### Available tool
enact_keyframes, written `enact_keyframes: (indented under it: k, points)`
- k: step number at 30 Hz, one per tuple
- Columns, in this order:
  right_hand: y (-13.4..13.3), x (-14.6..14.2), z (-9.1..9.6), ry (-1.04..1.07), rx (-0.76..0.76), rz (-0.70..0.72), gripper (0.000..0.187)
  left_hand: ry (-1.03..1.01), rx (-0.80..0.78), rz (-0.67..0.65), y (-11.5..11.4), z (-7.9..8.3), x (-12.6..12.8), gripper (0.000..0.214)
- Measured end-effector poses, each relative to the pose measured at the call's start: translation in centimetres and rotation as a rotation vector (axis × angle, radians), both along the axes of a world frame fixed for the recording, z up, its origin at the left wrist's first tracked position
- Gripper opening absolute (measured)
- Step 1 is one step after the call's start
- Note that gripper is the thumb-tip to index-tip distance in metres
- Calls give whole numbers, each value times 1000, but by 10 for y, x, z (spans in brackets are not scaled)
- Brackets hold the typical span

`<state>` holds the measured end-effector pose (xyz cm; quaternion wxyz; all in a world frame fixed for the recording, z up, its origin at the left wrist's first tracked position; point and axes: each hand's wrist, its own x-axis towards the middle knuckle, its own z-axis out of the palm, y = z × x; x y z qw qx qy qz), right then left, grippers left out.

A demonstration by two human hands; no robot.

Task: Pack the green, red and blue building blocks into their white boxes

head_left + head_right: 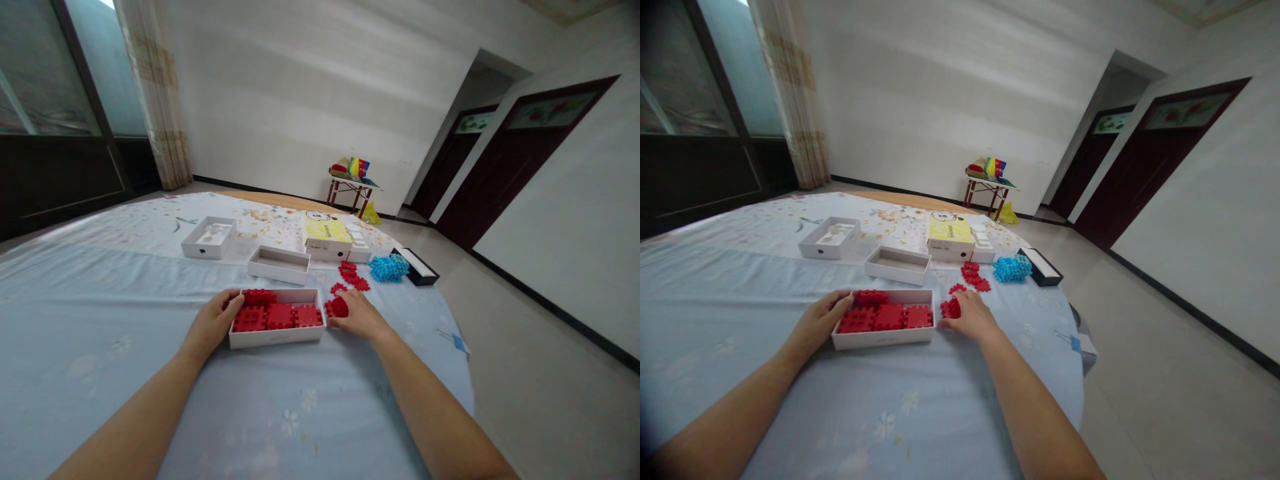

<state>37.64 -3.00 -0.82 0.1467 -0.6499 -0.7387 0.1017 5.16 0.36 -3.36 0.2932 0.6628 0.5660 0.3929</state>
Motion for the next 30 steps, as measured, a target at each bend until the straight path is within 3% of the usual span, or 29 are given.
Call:
enact_keyframes:
  k: [5,13,20,30]
  points:
    - [3,-12,-7,-65,16,-8,64,-8,8,5,-2,3,2,44]
    - [1,3,3,36,35,-17,62,-28,8,10,-4,3,1,45]
    - [5,13,5,-2,82,-83,42,-42,-1,28,-8,10,5,42]
    - [9,39,-3,39,206,-102,46,-15,16,8,-2,1,1,44]
